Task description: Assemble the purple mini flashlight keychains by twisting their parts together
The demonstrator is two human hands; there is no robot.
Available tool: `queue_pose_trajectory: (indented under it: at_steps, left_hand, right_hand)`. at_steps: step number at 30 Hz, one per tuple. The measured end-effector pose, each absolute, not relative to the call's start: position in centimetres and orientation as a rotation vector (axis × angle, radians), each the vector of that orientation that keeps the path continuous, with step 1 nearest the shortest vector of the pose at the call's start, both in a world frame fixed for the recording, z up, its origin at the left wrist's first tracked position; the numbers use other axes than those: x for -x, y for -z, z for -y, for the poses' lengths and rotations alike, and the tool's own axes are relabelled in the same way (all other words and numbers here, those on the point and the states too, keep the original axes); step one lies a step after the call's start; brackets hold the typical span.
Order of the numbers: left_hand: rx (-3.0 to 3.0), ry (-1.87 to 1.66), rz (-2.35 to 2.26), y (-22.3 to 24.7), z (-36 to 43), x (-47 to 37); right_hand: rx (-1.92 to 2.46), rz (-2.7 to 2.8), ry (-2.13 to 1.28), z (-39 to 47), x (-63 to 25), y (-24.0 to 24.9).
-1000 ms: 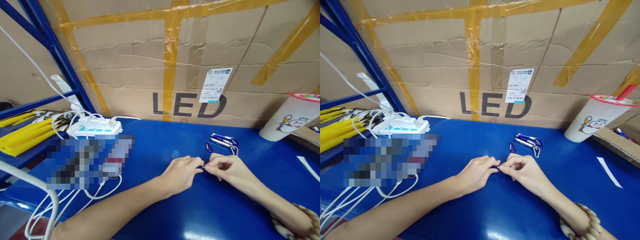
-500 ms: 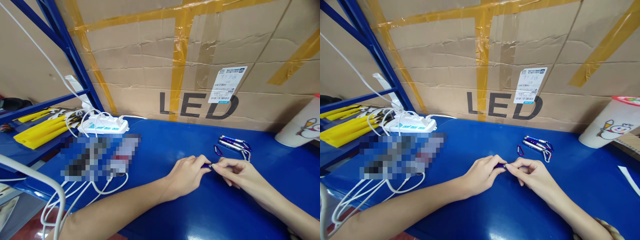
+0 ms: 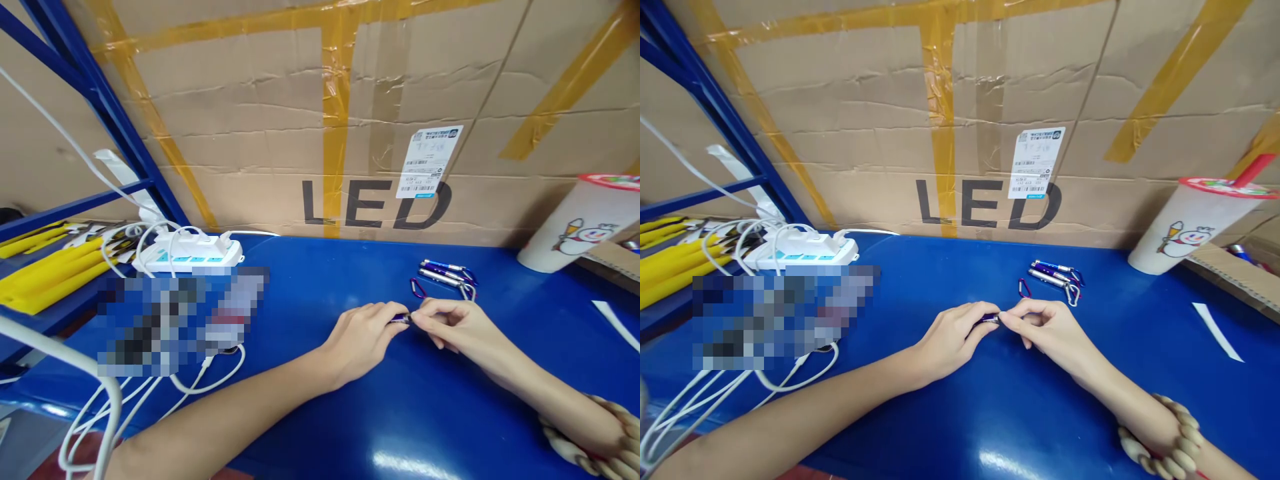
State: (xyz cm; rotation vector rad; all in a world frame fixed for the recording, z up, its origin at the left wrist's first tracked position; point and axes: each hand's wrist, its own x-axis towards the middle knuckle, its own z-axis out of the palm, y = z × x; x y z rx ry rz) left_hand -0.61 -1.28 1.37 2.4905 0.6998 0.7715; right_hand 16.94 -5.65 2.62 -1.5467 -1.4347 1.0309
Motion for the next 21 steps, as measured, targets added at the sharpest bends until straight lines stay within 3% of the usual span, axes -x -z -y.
queue_pose_trajectory:
  at_steps: [21]
  left_hand:
    - [-2.600,-0.721,-0.655,-1.54,1.52,1.02]
  right_hand:
    - [1.530,1.152,-1.291,5.89,-16.18,-2.71]
